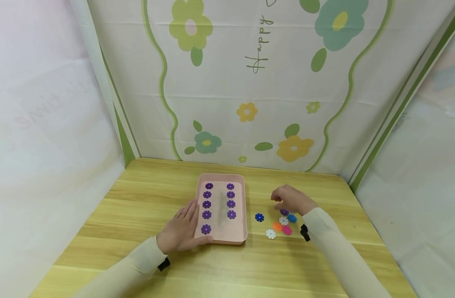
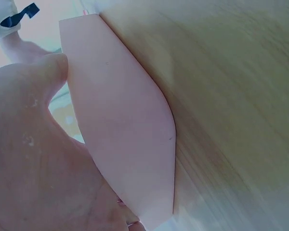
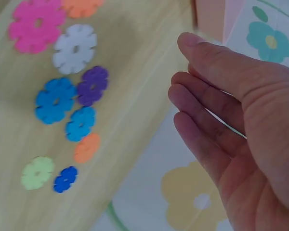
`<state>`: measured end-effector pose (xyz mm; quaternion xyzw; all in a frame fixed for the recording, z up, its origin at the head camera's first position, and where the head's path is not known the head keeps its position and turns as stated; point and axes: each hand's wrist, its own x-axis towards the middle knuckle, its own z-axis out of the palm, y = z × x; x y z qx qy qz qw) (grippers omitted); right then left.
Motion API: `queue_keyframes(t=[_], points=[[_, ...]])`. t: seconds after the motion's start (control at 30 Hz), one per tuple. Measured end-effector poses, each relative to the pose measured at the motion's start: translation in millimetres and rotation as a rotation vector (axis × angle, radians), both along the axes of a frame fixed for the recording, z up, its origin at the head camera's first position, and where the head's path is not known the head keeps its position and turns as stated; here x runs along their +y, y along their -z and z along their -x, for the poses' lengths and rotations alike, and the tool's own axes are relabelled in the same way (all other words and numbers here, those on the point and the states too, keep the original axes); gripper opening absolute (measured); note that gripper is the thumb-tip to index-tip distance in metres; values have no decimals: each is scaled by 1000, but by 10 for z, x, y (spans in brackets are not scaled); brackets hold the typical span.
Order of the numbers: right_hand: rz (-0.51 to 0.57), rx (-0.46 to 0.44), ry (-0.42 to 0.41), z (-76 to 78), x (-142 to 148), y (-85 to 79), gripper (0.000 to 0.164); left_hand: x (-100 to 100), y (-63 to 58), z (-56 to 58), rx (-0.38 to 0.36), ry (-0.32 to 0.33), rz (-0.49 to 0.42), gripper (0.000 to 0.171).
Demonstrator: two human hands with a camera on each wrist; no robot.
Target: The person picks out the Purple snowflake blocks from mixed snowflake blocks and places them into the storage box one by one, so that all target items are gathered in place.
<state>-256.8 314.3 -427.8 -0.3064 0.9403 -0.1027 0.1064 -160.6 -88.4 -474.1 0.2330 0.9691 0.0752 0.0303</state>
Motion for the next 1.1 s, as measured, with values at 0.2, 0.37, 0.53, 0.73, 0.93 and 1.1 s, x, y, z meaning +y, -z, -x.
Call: queue_keyframes(t=[0.2,0.37,0.53,0.73,0.93,1.1], points=[[3,-49,90,-121,186,131,36,-7,-4,-5,4,4,-3,119],[18,-6,92,-147,307,278,39,-10,-8,-4,3,5,-21,119],[11,22,104,-140,376,433,35,-15,10,2,5,4,-18,119],[26,34,96,-107,391,500,27,-17,31,9,0,1,-32,120],[42,32,83,-29,383,473,22,-16,30,11,-5,-1,-34,120],[31,-34,88,47,381,430,17,-11,41,23,-10,-3,-33,121]])
